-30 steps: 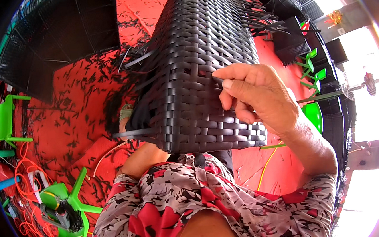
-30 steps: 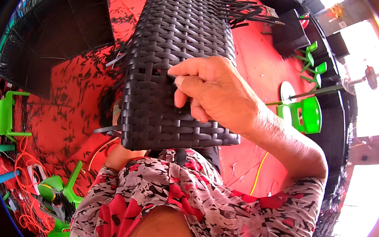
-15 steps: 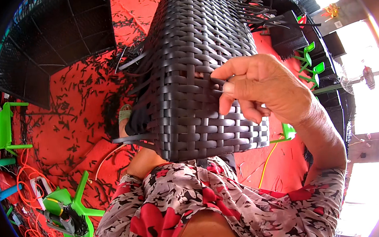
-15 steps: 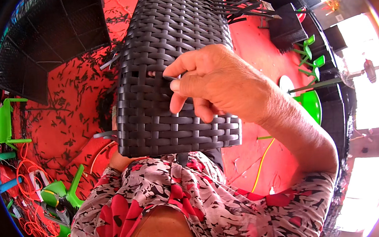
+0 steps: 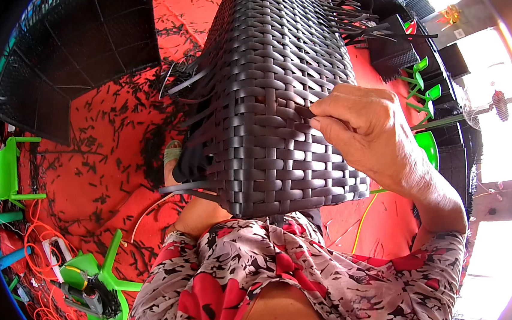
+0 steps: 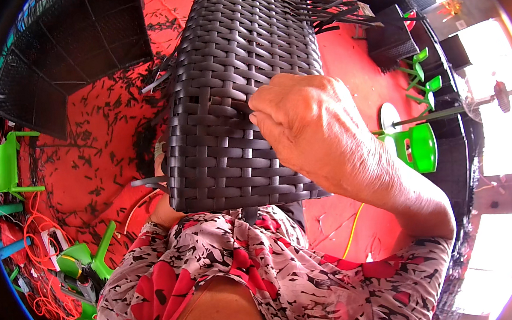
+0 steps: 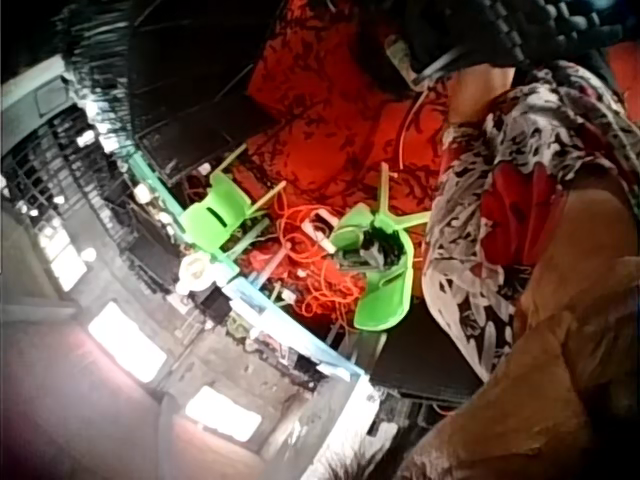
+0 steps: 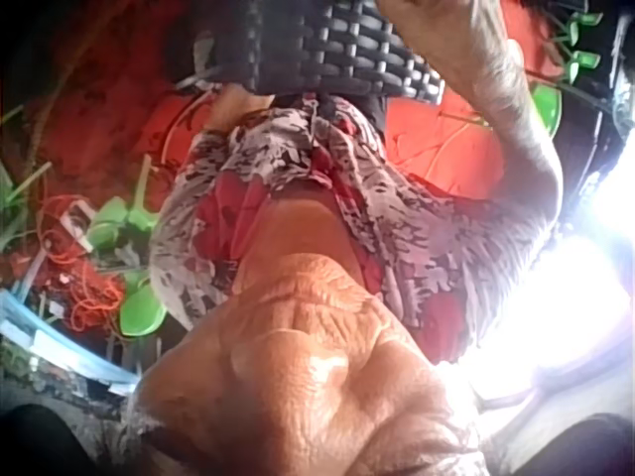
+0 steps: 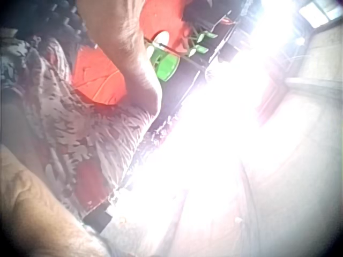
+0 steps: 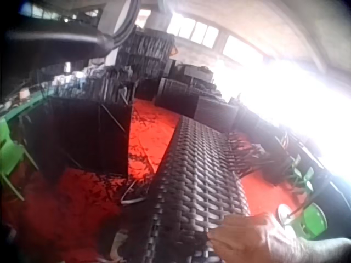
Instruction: The person weaves black plastic strips into a furniture frame by hand, sliding them through existing gaps and pulling them tight.
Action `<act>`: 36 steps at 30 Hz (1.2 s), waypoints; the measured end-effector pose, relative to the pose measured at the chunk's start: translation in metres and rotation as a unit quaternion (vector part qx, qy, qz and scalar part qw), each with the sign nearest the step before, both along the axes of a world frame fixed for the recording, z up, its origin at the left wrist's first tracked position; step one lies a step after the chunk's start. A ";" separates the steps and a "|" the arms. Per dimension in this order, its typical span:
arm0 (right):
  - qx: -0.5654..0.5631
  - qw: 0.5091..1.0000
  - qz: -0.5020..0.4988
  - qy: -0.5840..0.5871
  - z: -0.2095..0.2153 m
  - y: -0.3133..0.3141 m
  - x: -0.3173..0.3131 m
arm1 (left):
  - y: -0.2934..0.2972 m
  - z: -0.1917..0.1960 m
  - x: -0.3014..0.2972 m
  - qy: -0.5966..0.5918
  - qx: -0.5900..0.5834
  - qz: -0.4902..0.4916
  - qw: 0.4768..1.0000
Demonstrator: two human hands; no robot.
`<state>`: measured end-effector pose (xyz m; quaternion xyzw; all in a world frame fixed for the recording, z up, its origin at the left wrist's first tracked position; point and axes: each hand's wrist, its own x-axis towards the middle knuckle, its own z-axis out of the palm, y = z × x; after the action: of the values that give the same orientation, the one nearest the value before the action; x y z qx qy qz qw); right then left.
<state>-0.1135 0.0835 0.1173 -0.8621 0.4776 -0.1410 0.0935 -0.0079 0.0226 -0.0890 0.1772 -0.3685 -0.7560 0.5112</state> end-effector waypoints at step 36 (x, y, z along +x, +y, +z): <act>0.252 0.923 -0.053 -0.287 -0.001 -0.037 0.051 | 0.012 -0.008 -0.007 0.006 -0.021 -0.008 1.000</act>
<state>-0.0621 0.0467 0.1165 -0.7061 0.4946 -0.2623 0.4335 -0.0151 0.0351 -0.0972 0.1586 -0.3824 -0.7535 0.5107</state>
